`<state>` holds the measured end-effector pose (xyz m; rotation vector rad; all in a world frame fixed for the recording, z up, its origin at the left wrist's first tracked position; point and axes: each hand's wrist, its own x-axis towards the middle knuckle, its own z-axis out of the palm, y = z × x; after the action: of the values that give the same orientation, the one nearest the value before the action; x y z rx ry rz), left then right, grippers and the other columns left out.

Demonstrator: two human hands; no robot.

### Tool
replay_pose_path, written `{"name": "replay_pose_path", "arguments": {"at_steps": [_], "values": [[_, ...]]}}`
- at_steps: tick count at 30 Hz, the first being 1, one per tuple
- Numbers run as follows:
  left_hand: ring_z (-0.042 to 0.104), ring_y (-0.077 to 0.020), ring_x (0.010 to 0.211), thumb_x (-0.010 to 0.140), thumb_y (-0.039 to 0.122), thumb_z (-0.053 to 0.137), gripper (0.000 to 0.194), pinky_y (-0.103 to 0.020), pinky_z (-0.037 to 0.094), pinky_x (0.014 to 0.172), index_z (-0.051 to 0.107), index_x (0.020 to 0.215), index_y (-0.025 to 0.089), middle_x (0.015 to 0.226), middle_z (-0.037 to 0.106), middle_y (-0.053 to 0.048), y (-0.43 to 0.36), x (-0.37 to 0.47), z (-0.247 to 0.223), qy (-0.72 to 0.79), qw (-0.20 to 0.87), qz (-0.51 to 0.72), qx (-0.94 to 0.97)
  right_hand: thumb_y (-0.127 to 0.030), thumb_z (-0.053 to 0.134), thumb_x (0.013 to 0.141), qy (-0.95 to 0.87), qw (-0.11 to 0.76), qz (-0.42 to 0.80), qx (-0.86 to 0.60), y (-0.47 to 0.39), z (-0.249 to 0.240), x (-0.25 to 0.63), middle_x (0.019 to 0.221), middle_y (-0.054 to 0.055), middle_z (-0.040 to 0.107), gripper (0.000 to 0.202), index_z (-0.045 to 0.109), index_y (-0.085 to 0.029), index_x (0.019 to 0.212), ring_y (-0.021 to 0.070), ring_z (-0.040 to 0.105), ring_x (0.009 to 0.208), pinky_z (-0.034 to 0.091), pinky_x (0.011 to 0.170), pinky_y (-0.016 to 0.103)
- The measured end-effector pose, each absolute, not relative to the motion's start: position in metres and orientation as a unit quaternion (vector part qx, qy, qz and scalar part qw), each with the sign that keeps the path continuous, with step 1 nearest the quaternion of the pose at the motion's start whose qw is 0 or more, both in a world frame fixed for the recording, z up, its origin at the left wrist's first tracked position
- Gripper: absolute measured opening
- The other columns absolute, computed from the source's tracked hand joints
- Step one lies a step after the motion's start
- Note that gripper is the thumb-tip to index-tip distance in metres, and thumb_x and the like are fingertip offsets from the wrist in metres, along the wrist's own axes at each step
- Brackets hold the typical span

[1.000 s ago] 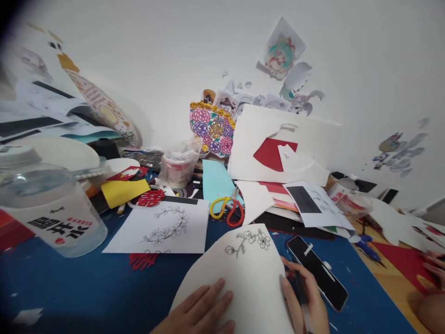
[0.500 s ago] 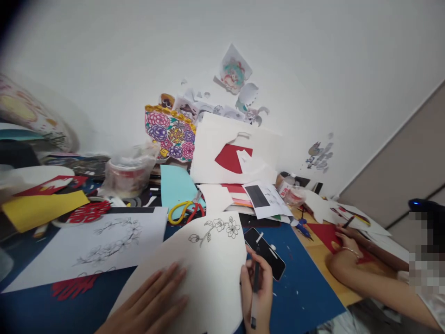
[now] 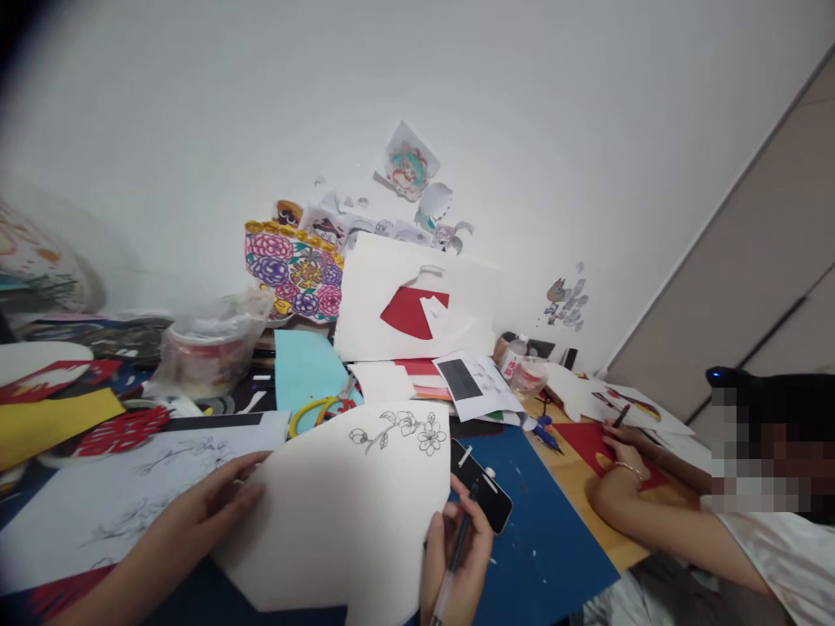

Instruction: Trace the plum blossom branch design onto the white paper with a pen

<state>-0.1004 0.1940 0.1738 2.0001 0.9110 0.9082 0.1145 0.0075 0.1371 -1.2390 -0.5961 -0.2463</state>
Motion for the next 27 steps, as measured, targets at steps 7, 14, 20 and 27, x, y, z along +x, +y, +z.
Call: {"name": "replay_pose_path", "arguments": {"at_steps": [7, 14, 20, 27], "values": [[0.062, -0.0274, 0.11, 0.068, 0.062, 0.051, 0.054, -0.04, 0.047, 0.097, 0.066, 0.105, 0.026, 0.116, 0.068, -0.004, 0.206, -0.113, 0.194, 0.394, 0.377, 0.413, 0.73, -0.046, 0.061, 0.084, -0.264, 0.763, -0.052, -0.588, 0.011, 0.145, 0.112, 0.122, 0.016, 0.06, 0.038, 0.051, -0.02, 0.11, 0.0192, 0.066, 0.076, 0.052, 0.082, 0.042], [0.062, -0.028, 0.106, 0.072, 0.064, 0.045, 0.057, -0.043, 0.049, 0.095, 0.059, 0.107, 0.021, 0.115, 0.066, -0.01, 0.202, -0.112, 0.186, 0.394, 0.401, 0.425, 0.709, -0.054, 0.057, 0.085, -0.226, 0.767, 0.042, -0.598, 0.013, 0.155, 0.102, 0.122, 0.015, 0.063, 0.042, 0.049, -0.023, 0.113, 0.0199, 0.068, 0.074, 0.055, 0.077, 0.04], [0.066, -0.0229, 0.085, 0.074, 0.063, 0.044, 0.052, -0.034, 0.055, 0.072, 0.05, 0.105, 0.021, 0.091, 0.068, -0.007, 0.174, -0.106, 0.172, 0.351, 0.446, 0.398, 0.721, -0.057, 0.055, 0.085, -0.246, 0.732, 0.054, -0.633, 0.011, 0.161, 0.112, 0.113, 0.014, 0.067, 0.047, 0.052, -0.021, 0.115, 0.0186, 0.064, 0.07, 0.053, 0.063, 0.031], [0.057, -0.0139, 0.06, 0.09, 0.045, 0.031, 0.052, -0.025, 0.046, 0.062, 0.028, 0.139, 0.027, 0.07, 0.057, 0.005, 0.141, -0.102, 0.167, 0.341, 0.379, 0.362, 0.78, -0.051, 0.057, 0.085, -0.331, 0.685, -0.014, -0.649, 0.025, 0.17, 0.141, 0.103, 0.011, 0.065, 0.038, 0.05, -0.02, 0.105, 0.0232, 0.061, 0.098, 0.045, 0.086, 0.037]]}}
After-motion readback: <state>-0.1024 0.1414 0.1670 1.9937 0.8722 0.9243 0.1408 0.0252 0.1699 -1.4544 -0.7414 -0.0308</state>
